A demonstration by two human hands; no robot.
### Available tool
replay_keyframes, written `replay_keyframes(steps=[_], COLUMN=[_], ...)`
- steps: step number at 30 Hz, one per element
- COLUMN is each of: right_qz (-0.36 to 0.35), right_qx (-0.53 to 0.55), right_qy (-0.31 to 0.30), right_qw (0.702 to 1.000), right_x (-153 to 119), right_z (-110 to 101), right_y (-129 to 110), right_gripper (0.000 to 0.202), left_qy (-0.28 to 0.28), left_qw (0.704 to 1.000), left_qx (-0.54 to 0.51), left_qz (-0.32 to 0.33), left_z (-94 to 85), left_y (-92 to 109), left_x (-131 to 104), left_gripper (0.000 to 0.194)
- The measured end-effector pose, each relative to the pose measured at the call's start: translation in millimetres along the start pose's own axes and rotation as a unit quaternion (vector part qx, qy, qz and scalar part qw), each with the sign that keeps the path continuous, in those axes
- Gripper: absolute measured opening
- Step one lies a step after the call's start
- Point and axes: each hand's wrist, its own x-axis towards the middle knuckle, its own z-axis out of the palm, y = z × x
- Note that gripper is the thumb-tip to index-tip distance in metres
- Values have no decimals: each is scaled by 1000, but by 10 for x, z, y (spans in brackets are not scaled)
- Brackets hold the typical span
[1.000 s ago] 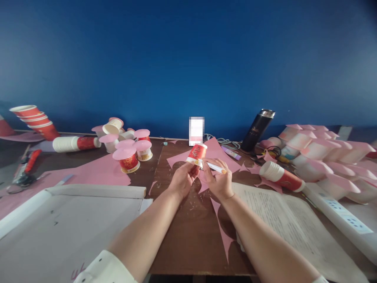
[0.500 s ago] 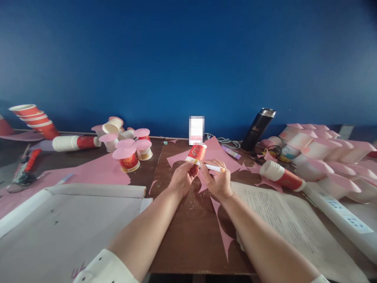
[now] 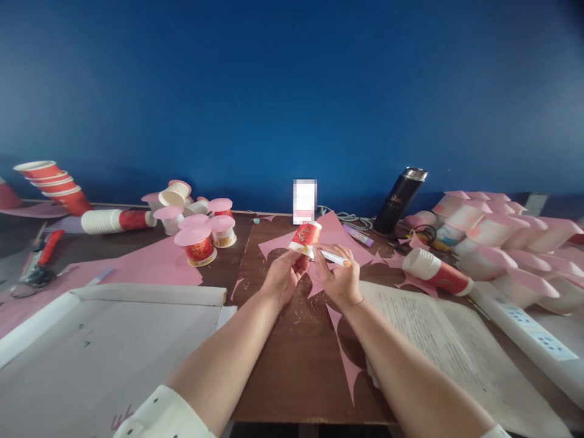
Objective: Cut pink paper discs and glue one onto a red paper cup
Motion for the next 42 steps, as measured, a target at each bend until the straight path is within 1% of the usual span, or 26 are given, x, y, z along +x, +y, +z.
replay_keyframes(steps=[4,12,20,31,36,42], right_qz=[-5,6,9,2,16,2], right_qx=[-2,-14,-20,-6,-16,-28], right_qy=[13,9,0,-28,-15,1], right_qw=[1000,1000,1000,1000,1000,1000], right_x=[5,11,6,-1,8,10], right_z=[2,-5,-10,-17,-26,-12], right_y=[-4,-11,-10,-12,-28,-11], right_gripper=[13,13,12,13,15,15], left_qy=[1,1,16,17,9,9], left_qw=[1000,1000,1000,999,1000,1000], left_qx=[2,-12,-25,-27,-28,-28], left_qz=[-3,-4,-7,-4,-3,-10], left_z=[4,1,31,17,17,8], left_y=[-9,-10,19,22,22,13], left_x=[0,3,-7,-4,2,17], left_gripper=[4,3,4,9,5,4])
